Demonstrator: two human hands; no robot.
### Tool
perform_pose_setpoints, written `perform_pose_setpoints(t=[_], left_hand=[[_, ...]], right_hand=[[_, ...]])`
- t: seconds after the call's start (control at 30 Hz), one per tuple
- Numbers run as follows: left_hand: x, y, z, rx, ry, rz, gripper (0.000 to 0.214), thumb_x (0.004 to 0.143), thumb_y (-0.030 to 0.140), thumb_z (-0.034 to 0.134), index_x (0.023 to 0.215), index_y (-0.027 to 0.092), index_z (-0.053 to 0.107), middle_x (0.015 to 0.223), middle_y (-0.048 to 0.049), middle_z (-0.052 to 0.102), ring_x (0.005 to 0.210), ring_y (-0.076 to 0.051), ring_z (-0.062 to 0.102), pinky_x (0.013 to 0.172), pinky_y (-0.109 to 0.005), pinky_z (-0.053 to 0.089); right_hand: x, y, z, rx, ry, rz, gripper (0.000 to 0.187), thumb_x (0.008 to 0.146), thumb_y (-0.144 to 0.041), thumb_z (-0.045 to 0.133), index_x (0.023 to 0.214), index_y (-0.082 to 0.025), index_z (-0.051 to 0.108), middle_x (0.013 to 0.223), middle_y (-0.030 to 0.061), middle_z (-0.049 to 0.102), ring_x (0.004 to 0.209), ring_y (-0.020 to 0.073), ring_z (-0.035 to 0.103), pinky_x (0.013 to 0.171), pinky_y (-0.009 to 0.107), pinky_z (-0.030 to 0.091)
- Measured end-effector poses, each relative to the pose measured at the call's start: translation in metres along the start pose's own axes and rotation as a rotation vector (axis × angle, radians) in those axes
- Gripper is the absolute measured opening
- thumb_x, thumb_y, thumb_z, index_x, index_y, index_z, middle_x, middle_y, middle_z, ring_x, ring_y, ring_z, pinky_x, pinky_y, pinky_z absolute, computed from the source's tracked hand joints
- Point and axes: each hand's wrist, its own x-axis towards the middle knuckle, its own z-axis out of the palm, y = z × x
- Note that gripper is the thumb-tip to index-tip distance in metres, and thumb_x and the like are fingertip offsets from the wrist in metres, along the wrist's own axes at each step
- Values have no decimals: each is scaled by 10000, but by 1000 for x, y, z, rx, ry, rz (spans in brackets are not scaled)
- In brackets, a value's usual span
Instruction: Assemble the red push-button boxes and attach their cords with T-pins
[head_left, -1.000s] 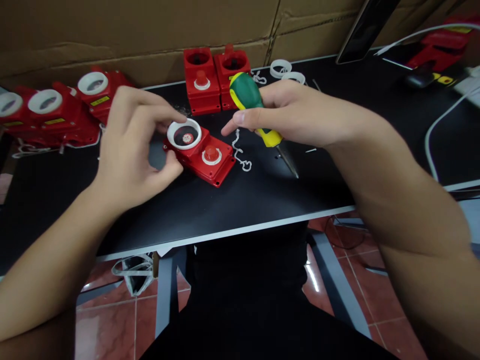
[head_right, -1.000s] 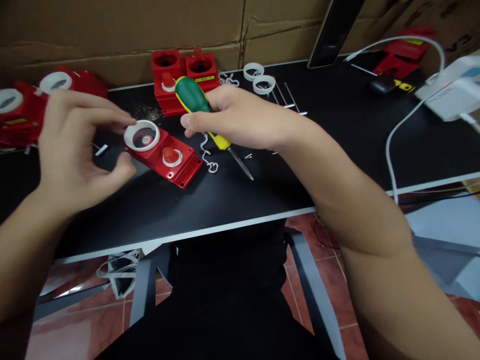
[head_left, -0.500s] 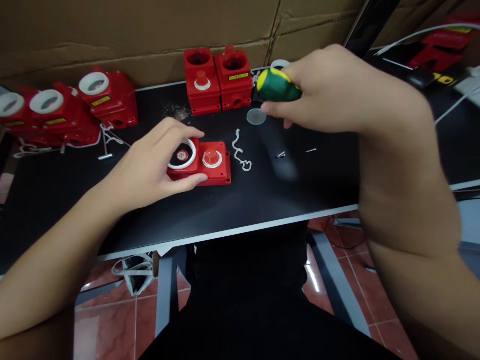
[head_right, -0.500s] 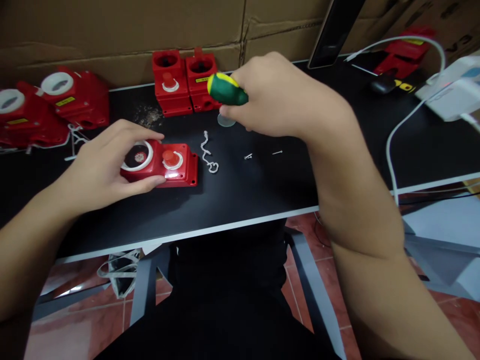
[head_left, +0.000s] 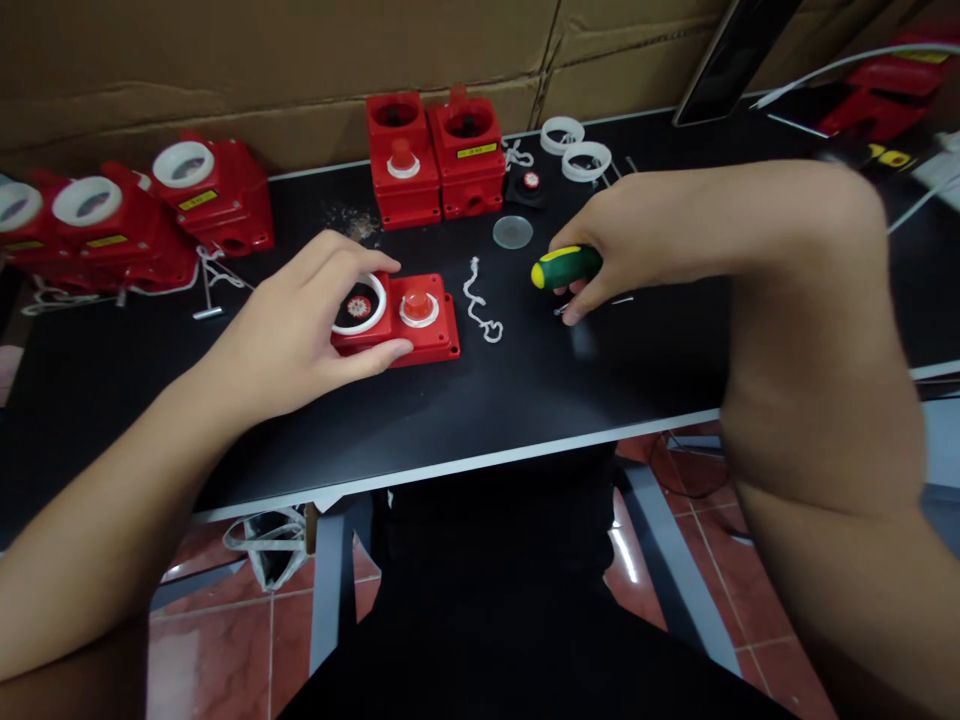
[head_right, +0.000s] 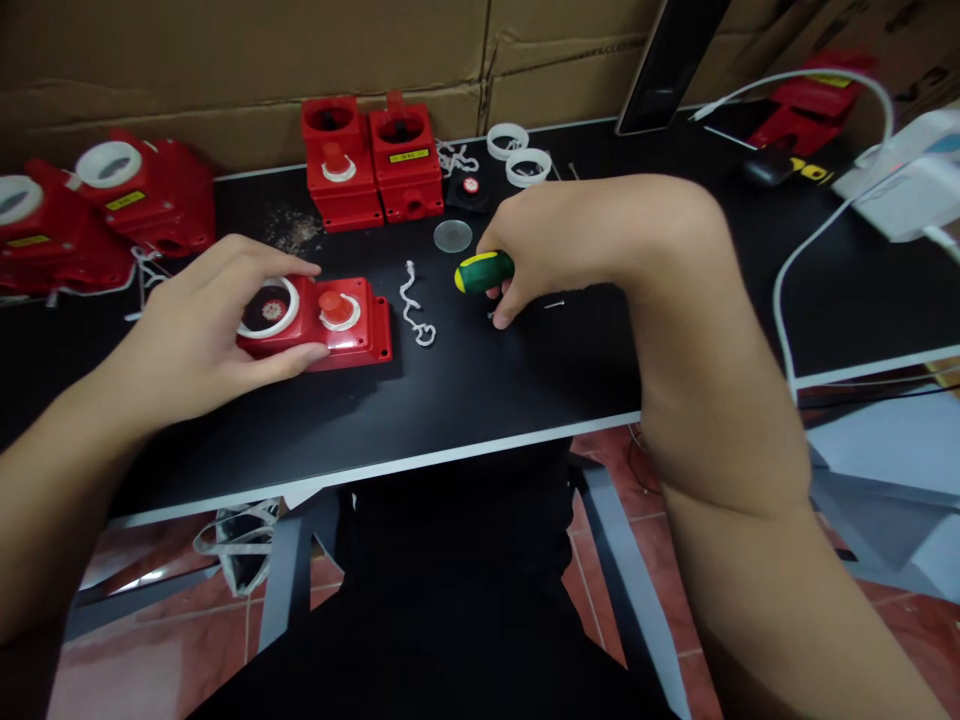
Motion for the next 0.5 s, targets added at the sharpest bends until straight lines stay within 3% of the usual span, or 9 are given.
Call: perform_pose_setpoints(t=[0.17, 0.33, 0.5], left_hand=[[-1, 2, 0, -2, 10, -4, 565, 1244, 746, 702, 1707, 423, 716, 1608, -105, 809, 1459, -428, 832, 1254, -638, 729], [-2, 6, 0, 13, 16, 32, 547, 1263, 754, 691, 1672, 391, 711, 1579, -106, 820, 1415, -400, 850, 1217, -597, 751], [-2, 6, 0, 3, 8, 75, 568, 1237, 706, 749, 1676, 350, 692, 1607, -112, 814, 1413, -401, 842, 1219, -586, 759]], right_hand=[[4, -7, 2, 10, -36, 55, 180, 1044, -386, 1082, 1066, -271, 945, 912, 44, 857, 827, 308, 750, 824, 470, 507], [3, -7, 4, 58, -47, -24, 219, 1098, -394, 1009, 964, -270, 888, 853, 39, 830, 829, 286, 766, 821, 440, 486], [1, -14, 5, -45, -43, -22, 194, 1134, -390, 951, 1020, -240, 905, 877, 47, 835, 867, 280, 785, 812, 428, 498]])
